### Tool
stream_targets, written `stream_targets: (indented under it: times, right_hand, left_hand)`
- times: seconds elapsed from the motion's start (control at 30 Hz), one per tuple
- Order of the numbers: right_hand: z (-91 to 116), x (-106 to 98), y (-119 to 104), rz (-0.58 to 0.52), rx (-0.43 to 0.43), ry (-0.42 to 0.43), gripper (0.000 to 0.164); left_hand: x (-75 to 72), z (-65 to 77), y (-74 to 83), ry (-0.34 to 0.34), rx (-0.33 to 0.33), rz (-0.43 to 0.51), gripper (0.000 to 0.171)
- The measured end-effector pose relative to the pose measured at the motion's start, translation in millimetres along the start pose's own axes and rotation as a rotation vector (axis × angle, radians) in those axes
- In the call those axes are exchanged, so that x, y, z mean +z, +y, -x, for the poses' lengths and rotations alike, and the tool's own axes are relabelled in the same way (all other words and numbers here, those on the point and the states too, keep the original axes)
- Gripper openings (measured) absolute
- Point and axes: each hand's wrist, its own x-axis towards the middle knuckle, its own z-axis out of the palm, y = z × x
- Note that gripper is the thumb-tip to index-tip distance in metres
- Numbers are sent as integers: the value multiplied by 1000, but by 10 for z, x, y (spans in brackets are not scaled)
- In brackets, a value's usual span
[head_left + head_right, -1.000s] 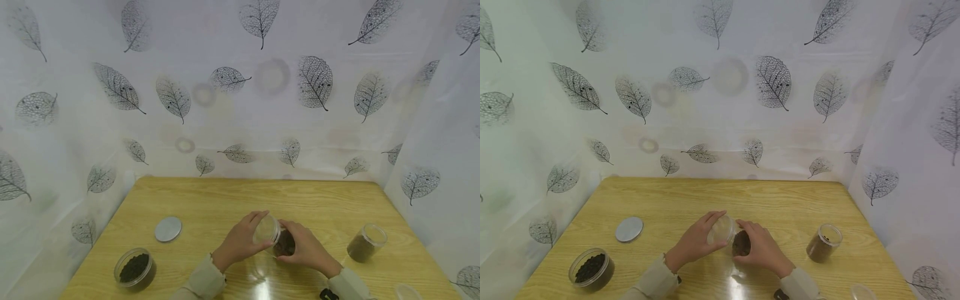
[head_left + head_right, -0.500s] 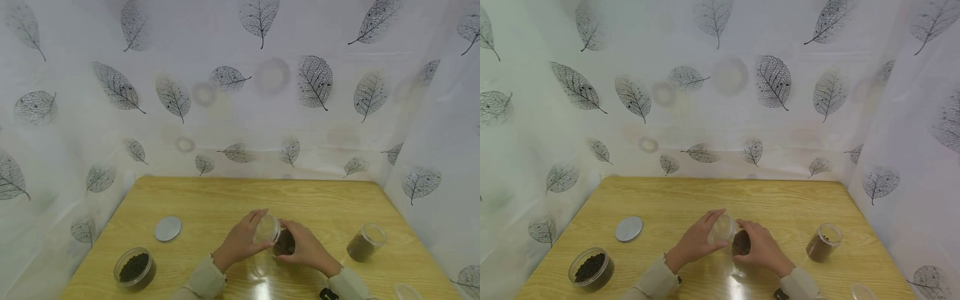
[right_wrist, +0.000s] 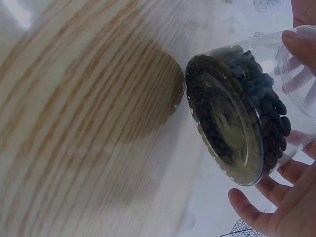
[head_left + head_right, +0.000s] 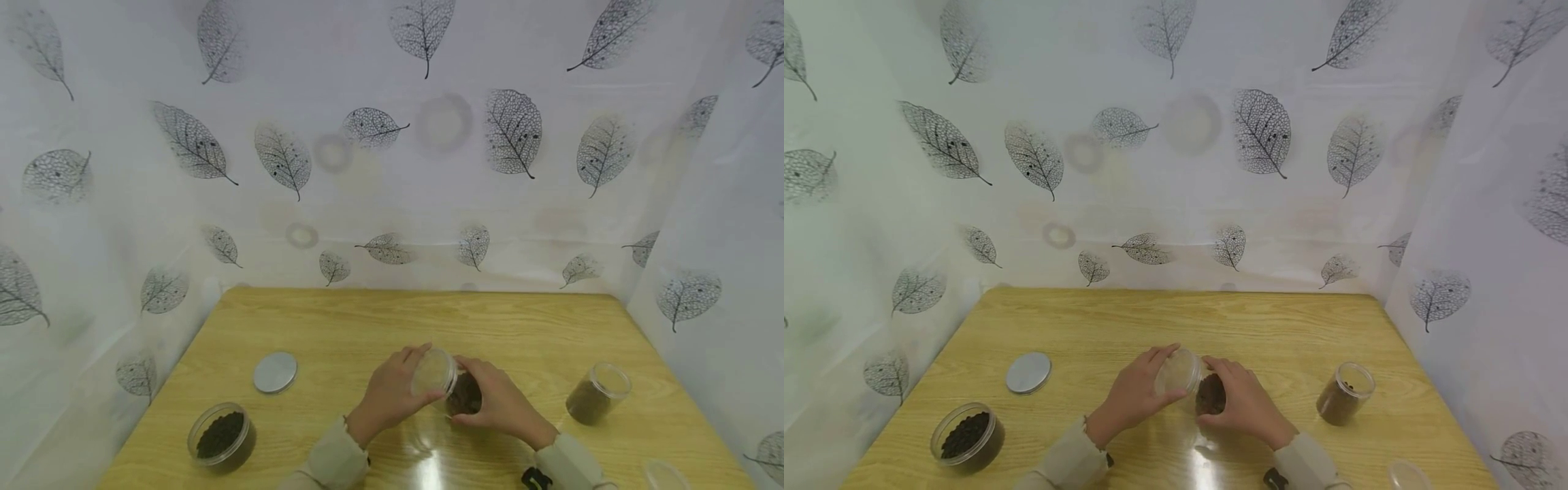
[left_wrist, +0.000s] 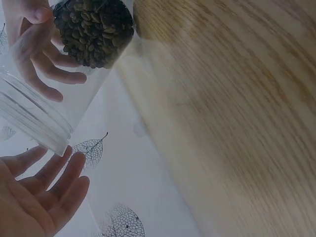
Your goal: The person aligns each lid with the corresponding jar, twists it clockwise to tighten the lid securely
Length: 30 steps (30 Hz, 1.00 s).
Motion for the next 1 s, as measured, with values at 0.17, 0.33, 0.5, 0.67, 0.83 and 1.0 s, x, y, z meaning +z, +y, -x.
stream_targets:
  times: [0.17, 0.33, 0.5, 0.67, 0.83, 1.0]
  right_hand:
    - [3, 1, -1, 1, -8, -3, 90]
    - [11, 3, -10, 7, -16, 5, 90]
    - [20, 8, -21, 10, -24, 15, 91]
    - [33, 19, -27, 18, -29, 13, 92]
    - [46, 25, -33, 8, -37, 6, 93]
    - [56, 32, -41, 0, -27, 1, 92]
  left_hand:
    - [-13, -1, 17, 3, -6, -15, 72]
    - [-20, -2, 23, 1, -4, -31, 73]
    - [-36, 6, 26, -15, -11, -18, 74]
    - [-34, 10, 6, -40, 1, -4, 76]
    - [-24, 15, -26, -60, 26, 1, 77]
    - [-39, 26, -62, -76, 71, 33, 78]
